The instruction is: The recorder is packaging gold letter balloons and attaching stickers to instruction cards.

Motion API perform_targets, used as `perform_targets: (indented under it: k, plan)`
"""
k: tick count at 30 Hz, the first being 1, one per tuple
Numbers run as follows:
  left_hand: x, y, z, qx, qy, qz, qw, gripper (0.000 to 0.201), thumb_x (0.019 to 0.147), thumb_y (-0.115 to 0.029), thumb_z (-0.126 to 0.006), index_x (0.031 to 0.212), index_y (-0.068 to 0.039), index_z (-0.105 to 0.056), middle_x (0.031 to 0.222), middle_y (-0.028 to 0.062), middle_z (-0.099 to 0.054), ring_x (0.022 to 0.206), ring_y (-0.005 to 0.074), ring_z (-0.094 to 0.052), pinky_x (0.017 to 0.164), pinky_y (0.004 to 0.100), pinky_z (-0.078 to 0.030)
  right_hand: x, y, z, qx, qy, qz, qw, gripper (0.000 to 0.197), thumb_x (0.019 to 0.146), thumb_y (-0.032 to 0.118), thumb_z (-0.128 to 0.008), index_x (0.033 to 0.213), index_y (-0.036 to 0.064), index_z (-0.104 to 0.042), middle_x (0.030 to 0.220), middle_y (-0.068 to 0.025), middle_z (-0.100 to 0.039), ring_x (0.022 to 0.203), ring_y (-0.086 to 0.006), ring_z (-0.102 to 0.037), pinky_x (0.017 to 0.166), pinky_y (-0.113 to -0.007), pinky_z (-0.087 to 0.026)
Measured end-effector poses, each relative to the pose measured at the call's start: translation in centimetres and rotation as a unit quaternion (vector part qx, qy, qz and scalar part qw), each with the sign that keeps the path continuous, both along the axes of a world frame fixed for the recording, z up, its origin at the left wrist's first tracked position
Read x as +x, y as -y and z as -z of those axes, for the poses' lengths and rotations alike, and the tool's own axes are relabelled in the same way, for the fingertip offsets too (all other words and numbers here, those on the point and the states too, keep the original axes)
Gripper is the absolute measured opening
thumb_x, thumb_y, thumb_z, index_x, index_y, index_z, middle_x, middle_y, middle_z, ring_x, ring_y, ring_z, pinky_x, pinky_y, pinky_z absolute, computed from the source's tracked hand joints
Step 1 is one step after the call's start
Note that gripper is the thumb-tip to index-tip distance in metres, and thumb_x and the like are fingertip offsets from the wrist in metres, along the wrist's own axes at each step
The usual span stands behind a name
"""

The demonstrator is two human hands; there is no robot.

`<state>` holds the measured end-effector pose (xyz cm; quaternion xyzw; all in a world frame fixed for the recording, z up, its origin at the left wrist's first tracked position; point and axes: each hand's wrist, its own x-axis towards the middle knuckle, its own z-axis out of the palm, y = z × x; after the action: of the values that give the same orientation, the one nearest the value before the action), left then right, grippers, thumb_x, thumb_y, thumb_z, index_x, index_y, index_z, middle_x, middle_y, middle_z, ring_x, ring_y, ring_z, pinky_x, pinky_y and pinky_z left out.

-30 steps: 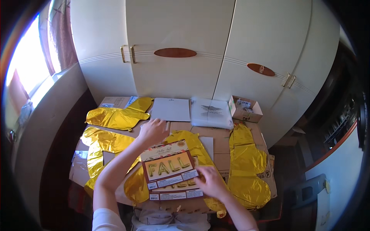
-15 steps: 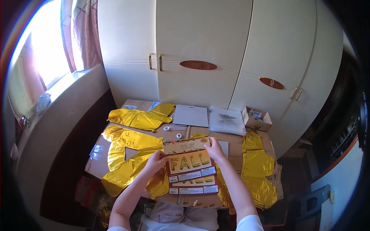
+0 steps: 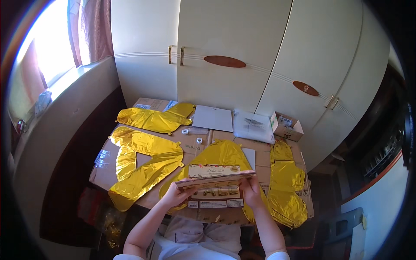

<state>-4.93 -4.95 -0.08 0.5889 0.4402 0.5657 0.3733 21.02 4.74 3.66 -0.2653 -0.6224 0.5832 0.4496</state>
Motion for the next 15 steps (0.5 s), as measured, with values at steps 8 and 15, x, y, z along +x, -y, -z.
perform_targets:
  k: [8,15]
  plan:
    - [2.2,7.5,-2.8,-0.048,0.058,-0.006,0.997,0.029,0.081,0.003,-0.058,0.11,0.003,-0.054,0.105,0.0083,-0.061,0.096,0.0138,-0.055,0.083,0.0275,-0.045,-2.0,6.3,-7.1,0.425,0.166,0.289,0.841,0.036,0.077,0.003,-0.059,0.111,0.008,-0.047,0.099,-0.008,-0.052,0.089,-0.0216,-0.053,0.08,-0.035,-0.041]
    - [4.0,10.3,-0.9,-0.027,-0.04,-0.062,0.997,0.015,0.081,-0.007,-0.063,0.095,-0.001,-0.063,0.062,0.0065,-0.061,0.048,0.0106,-0.054,0.047,0.0246,-0.043,-3.1,9.6,-6.8,0.594,0.282,0.142,0.74,0.028,0.076,0.01,-0.06,0.103,0.0123,-0.065,0.107,-0.0009,-0.057,0.102,-0.0164,-0.054,0.086,-0.033,-0.041]
